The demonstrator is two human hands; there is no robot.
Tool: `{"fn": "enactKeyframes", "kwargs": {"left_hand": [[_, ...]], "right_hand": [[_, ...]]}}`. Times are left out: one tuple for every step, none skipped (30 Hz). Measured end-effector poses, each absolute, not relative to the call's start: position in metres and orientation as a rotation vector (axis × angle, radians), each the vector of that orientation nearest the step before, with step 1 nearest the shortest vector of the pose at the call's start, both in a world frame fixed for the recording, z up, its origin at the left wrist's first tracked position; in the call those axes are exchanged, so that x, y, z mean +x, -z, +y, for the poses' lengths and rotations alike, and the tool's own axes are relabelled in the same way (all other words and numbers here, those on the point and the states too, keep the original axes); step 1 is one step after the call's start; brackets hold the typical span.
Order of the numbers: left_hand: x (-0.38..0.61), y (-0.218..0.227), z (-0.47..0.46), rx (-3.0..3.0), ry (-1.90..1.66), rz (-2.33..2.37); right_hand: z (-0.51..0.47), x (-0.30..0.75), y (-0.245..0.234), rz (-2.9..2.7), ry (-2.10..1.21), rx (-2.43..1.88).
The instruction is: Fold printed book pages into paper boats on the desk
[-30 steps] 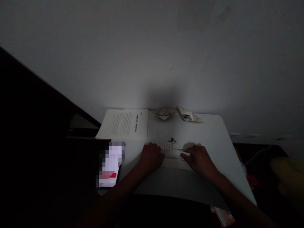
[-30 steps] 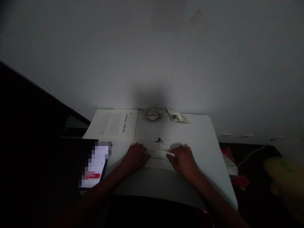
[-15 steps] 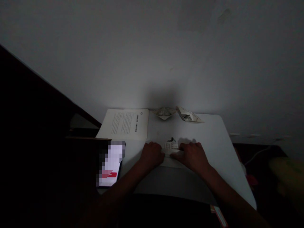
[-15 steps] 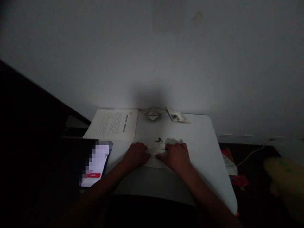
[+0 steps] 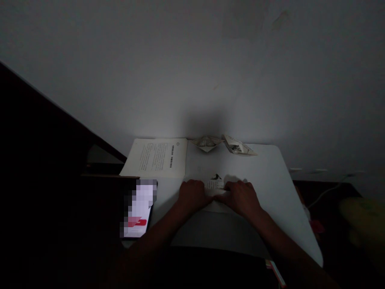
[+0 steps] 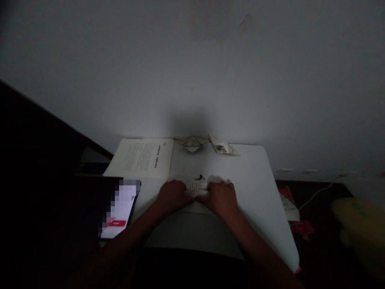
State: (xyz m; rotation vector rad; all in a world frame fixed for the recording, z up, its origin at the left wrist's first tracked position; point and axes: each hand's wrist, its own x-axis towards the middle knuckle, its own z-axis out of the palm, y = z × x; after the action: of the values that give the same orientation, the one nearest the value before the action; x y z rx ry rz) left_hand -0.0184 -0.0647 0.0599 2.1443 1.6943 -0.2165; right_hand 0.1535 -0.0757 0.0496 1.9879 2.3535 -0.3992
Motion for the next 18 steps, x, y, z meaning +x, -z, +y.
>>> {"fn": "enactKeyframes", "kwargs": {"left_hand": [[-0.018,-0.06,-0.064,2.135,0.222,1.698],[-0.018,-0.06,-0.062,2.124,0.233,1.702],[-0.018,-0.06,-0.061,2.115,0.247,1.704],[-0.02,-0.061,-0.06,2.109,0.26,1.709],[-0.021,-0.061,-0.058,2.101,0.277,1.712],[-0.023,-0.062,-0.057,2.088,0.298,1.718],[-0.026,-0.063,-0.056,2.071,0.319,1.727],[-0.028,-0.064,-0.055,2.052,0.338,1.731],[-0.031,-0.064,-0.054,2.032,0.352,1.739],[-0.034,-0.064,-0.053,2.015,0.364,1.744],[-0.038,-0.064,-0.053,2.004,0.374,1.746],[-0.041,-0.064,-0.052,1.994,0.38,1.749],[-0.045,-0.064,-0.052,1.985,0.39,1.753],[-0.048,-0.064,-0.051,1.976,0.402,1.758],[-0.052,-0.065,-0.051,1.963,0.418,1.768],[-0.056,-0.066,-0.05,1.951,0.439,1.783],[-0.06,-0.068,-0.05,1.946,0.458,1.794],[-0.063,-0.07,-0.05,1.943,0.469,1.798]], "right_hand": [[-0.076,0.153,-0.05,2.352,0.397,1.986],[-0.076,0.153,-0.05,2.35,0.397,1.985],[-0.075,0.153,-0.05,2.35,0.396,1.987],[-0.075,0.154,-0.05,2.351,0.394,1.991],[-0.075,0.154,-0.049,2.352,0.392,1.994],[-0.075,0.154,-0.049,2.353,0.388,1.996],[-0.075,0.154,-0.048,2.356,0.383,1.996],[-0.075,0.155,-0.048,2.36,0.378,1.996],[-0.075,0.155,-0.047,2.365,0.373,1.996],[-0.075,0.155,-0.046,2.37,0.368,1.996],[-0.075,0.155,-0.046,2.373,0.363,2.001],[-0.075,0.155,-0.045,2.375,0.361,2.009],[-0.075,0.155,-0.044,2.374,0.362,2.017],[-0.076,0.155,-0.044,2.374,0.364,2.024],[-0.076,0.155,-0.044,2.376,0.365,2.029],[-0.076,0.155,-0.043,2.378,0.366,2.031],[-0.076,0.155,-0.043,2.382,0.366,2.032],[-0.076,0.155,-0.043,2.384,0.368,2.029]]}}
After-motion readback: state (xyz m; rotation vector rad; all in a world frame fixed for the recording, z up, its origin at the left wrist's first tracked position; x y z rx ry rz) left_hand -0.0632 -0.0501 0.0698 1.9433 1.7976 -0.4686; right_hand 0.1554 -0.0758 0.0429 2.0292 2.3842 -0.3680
